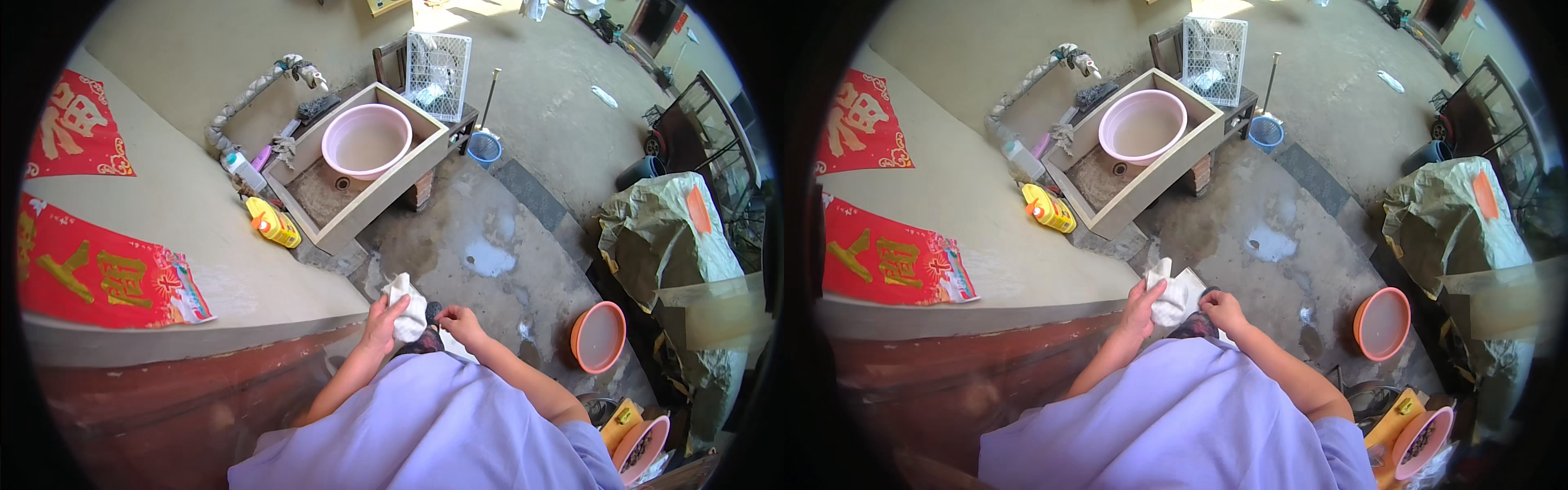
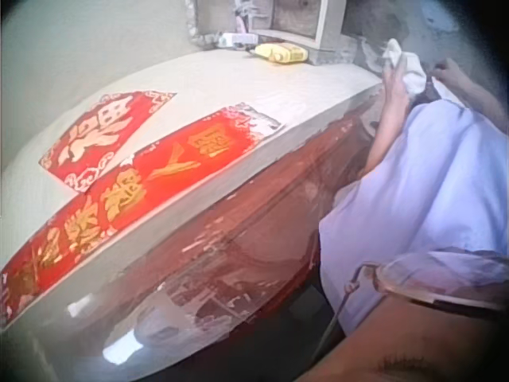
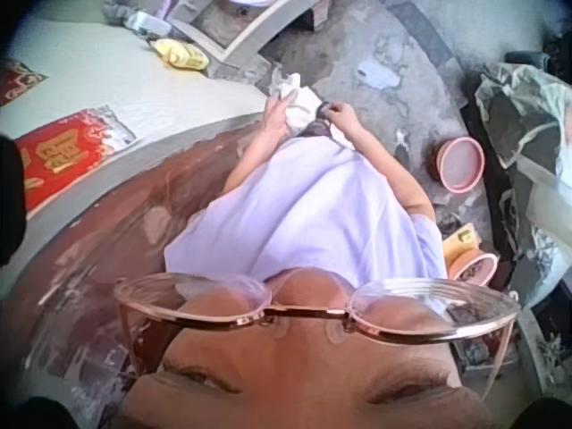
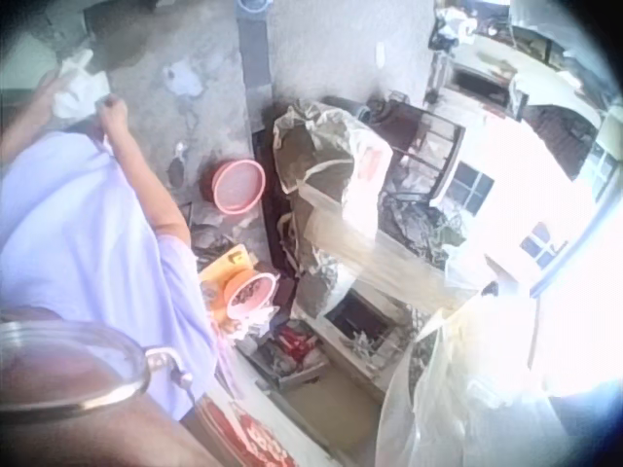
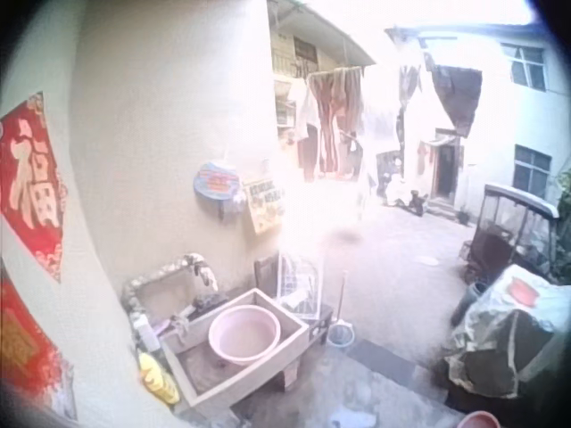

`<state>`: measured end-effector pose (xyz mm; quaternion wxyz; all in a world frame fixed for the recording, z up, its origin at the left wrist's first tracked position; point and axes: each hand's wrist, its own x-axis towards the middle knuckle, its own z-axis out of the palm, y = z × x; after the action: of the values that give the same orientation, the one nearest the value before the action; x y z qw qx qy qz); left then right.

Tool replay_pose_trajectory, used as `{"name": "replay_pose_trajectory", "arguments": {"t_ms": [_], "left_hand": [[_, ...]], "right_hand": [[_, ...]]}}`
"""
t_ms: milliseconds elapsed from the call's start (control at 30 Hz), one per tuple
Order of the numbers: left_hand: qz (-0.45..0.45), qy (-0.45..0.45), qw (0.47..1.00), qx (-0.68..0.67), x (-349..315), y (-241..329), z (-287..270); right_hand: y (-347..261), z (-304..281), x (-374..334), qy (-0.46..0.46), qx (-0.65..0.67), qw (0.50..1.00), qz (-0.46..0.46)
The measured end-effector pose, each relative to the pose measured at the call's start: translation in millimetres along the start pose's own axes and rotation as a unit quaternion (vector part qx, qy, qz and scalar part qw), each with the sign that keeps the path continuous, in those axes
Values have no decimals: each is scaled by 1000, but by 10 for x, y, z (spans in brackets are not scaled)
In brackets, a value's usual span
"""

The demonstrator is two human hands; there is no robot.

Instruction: The person cuts a piece of tape and applies it to a wooden stick. They then attach the stick to the back of a printed menu sheet. The person moves around the room, picks up a plastic container and a cloth, and washes the cloth in a basin.

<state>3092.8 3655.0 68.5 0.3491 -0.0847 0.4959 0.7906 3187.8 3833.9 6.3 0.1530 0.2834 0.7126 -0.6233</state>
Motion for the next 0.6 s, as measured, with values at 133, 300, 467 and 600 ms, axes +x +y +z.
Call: {"name": "replay_pose_trajectory", "arguments": {"t_ms": [133, 300, 467, 600], "left_hand": [[109, -114, 978, 141, 989, 572, 803], [547, -223, 607, 532, 1824, 1231, 1826], [543, -266, 467, 645, 2530, 1407, 1963], [489, -234, 526, 655, 3009, 1492, 1827]], "right_hand": [[-978, 107, 337, -359, 164, 909, 133], [-1661, 169, 1113, -472, 452, 723, 223], [-2453, -79, 1924, -606, 335, 701, 171], [-2428, -134, 2720, -630, 223, 724, 169]]}}
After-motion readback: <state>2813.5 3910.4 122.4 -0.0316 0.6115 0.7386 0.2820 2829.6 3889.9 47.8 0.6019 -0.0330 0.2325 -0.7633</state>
